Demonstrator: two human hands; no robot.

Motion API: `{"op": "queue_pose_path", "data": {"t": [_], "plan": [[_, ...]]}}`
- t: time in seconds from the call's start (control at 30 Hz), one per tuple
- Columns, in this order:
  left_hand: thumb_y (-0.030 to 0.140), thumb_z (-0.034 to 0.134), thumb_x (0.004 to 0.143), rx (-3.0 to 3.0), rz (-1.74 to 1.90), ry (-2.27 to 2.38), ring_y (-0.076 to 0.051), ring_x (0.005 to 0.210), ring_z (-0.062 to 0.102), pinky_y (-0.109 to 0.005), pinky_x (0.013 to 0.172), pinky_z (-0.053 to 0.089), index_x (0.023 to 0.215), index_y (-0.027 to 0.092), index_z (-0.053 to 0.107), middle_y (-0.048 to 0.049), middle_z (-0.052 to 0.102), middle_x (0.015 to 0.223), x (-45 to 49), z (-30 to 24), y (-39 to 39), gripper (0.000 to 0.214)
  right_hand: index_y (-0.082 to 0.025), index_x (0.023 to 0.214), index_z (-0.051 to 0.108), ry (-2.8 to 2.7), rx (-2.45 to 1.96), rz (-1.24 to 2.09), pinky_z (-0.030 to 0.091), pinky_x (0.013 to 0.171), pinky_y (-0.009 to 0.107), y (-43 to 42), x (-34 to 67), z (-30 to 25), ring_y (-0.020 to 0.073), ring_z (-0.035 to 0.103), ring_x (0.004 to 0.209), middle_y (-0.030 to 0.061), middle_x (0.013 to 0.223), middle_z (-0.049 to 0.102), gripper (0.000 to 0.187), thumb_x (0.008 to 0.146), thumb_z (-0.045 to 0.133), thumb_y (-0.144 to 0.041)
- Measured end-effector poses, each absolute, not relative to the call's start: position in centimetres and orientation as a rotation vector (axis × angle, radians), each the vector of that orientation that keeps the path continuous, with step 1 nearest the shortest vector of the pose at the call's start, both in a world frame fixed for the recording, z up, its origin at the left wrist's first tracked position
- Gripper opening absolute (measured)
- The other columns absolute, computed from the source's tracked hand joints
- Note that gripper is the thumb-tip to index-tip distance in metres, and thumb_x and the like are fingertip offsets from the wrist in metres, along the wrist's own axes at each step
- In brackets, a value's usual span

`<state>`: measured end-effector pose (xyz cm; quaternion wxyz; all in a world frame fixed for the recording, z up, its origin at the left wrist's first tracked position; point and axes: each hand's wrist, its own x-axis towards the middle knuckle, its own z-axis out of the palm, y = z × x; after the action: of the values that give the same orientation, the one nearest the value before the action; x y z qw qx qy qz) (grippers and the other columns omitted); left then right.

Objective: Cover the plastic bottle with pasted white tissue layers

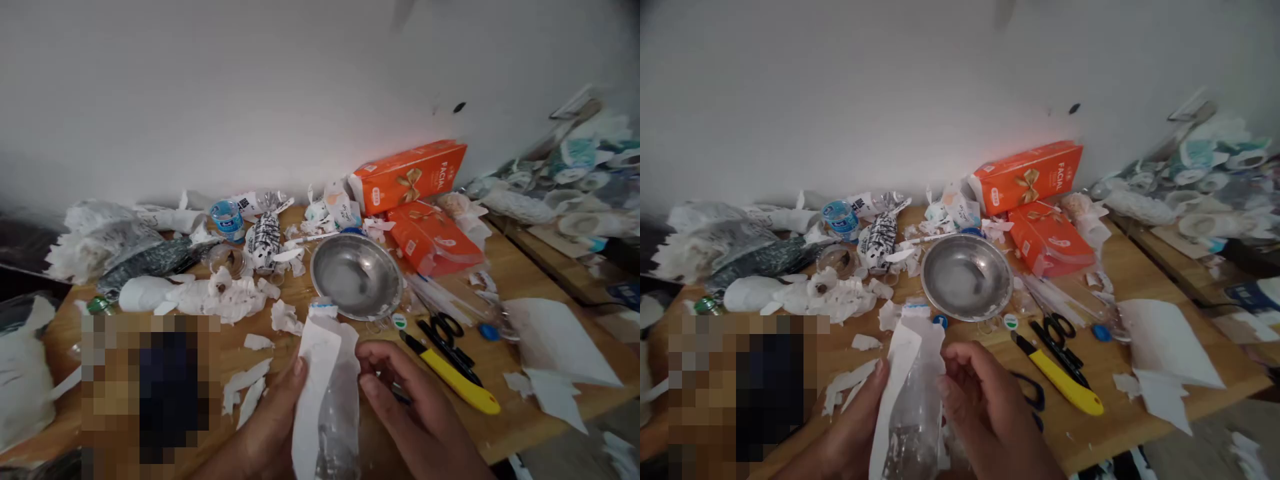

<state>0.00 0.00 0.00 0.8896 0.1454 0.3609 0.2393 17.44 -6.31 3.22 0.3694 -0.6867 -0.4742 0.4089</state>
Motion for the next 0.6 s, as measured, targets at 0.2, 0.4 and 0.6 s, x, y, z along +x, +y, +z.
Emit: {"op": "queue_pose_path", "data": {"t": [0.2, 0.4, 0.6], "plan": [[0.059, 0.084, 0.066, 0.318, 0.538, 0.588, -0.033, 0.106, 0.067, -0.045, 0.097, 0.048, 0.117, 0.021, 0.072, -0.0127, 0.074, 0.108, -1.5, -1.8, -0.4, 0.065, -0.027, 0.101, 0.060, -1.183, -1.732, 1.249, 0.050, 0.070, 0.024, -4.9, 16.6, 2.4, 0.0170, 0.061, 0.084, 0.0015, 0.090, 0.064, 0.030, 0.099, 0.047, -0.054], [0.053, 0.086, 0.067, 0.297, 0.518, 0.533, -0.035, 0.112, 0.065, -0.047, 0.097, 0.047, 0.122, 0.021, 0.069, -0.0139, 0.073, 0.112, -3.4, -4.1, -1.2, 0.066, -0.028, 0.098, 0.061, -1.240, -1.703, 1.374, 0.049, 0.066, 0.024, -5.2, 15.4, 3.2, 0.0155, 0.060, 0.076, -0.0002, 0.086, 0.064, 0.027, 0.101, 0.044, -0.049], [0.058, 0.084, 0.067, 0.178, 0.440, 0.369, -0.028, 0.095, 0.071, -0.038, 0.086, 0.054, 0.117, 0.018, 0.072, -0.0126, 0.074, 0.109, -5.4, -4.6, -0.8, 0.066, -0.032, 0.122, 0.056, -1.327, -2.141, 0.583, 0.052, 0.089, 0.031, -5.7, 27.1, 3.9, 0.0195, 0.068, 0.105, 0.0054, 0.116, 0.070, 0.025, 0.102, 0.041, -0.034]]}}
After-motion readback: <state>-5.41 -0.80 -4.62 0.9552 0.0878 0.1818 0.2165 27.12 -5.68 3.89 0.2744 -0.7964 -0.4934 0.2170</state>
